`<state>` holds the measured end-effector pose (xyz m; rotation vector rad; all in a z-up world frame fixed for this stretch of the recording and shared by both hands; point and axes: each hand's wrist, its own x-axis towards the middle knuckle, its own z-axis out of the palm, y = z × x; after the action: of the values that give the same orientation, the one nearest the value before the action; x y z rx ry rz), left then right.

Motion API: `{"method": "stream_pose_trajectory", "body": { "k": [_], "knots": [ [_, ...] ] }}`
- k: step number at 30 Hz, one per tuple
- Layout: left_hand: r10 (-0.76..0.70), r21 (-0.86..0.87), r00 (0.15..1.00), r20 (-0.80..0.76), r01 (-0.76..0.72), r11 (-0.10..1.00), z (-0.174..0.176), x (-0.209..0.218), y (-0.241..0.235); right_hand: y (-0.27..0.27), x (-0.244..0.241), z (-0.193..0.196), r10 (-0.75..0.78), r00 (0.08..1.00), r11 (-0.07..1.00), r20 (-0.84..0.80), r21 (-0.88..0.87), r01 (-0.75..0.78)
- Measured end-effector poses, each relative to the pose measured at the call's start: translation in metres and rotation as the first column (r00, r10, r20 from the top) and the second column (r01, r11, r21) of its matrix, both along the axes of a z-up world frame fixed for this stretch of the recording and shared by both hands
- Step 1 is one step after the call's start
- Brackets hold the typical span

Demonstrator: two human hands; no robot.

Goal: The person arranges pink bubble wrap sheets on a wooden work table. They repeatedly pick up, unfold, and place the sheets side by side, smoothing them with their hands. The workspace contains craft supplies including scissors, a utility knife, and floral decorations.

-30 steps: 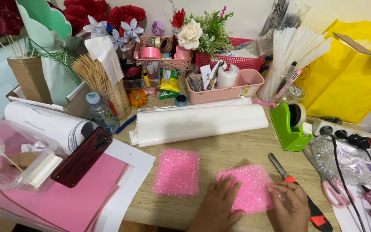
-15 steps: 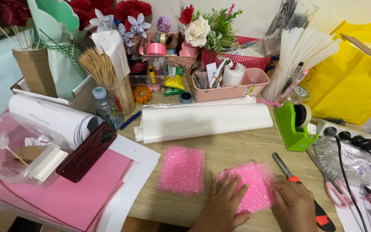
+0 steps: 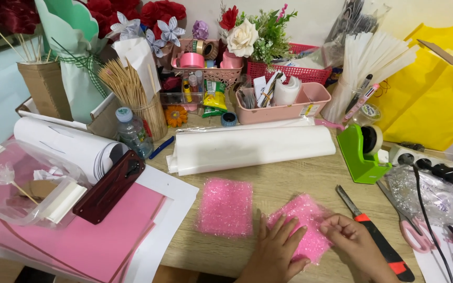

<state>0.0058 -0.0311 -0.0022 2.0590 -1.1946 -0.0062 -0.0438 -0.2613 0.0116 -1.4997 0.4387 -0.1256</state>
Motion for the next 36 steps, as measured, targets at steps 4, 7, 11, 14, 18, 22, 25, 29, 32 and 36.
{"method": "stream_pose_trajectory", "body": {
  "k": [4,7,11,14,18,22,25,29,32,36],
  "knots": [
    [0.005,0.038,0.998,-0.061,-0.002,0.999,0.008,0.001,0.002,-0.017,0.002,-0.014,0.106,0.994,0.99,-0.033,0.093,-0.102],
    [0.018,0.072,0.998,-0.058,-0.014,0.997,0.02,0.002,0.004,-0.027,0.003,-0.023,0.206,0.979,0.974,-0.01,0.097,-0.204],
    [0.023,0.199,0.978,-0.209,0.02,0.98,0.03,0.004,0.004,-0.023,0.002,-0.01,0.215,0.974,0.971,-0.066,0.118,-0.207],
    [0.021,0.213,0.971,-0.237,0.031,0.977,0.039,0.004,0.007,-0.024,0.0,-0.004,0.293,0.956,0.953,-0.035,0.099,-0.288],
    [0.023,0.236,0.948,-0.317,0.056,0.97,0.059,0.004,0.011,-0.013,-0.001,0.018,0.501,0.85,0.845,0.166,0.12,-0.521],
    [0.037,0.26,0.947,-0.319,0.05,0.964,0.051,0.005,0.009,-0.016,-0.001,0.035,0.672,0.692,0.714,0.262,0.018,-0.7],
    [0.04,0.225,0.94,-0.34,0.04,0.974,0.056,0.004,0.011,-0.026,-0.007,0.023,0.673,0.68,0.711,0.291,-0.003,-0.703],
    [0.077,0.194,0.958,-0.277,-0.023,0.981,0.048,0.004,0.012,-0.042,-0.01,0.002,0.411,0.817,0.835,0.404,0.193,-0.515],
    [0.051,-0.233,0.927,-0.37,-0.146,0.961,0.025,-0.002,0.014,-0.029,0.002,0.026,0.41,0.819,0.849,0.401,0.16,-0.504],
    [-0.173,-0.156,0.052,-0.984,-0.727,0.669,0.073,0.005,0.018,-0.005,0.019,0.049,0.367,0.877,0.893,0.311,0.146,-0.426]
  ]
}}
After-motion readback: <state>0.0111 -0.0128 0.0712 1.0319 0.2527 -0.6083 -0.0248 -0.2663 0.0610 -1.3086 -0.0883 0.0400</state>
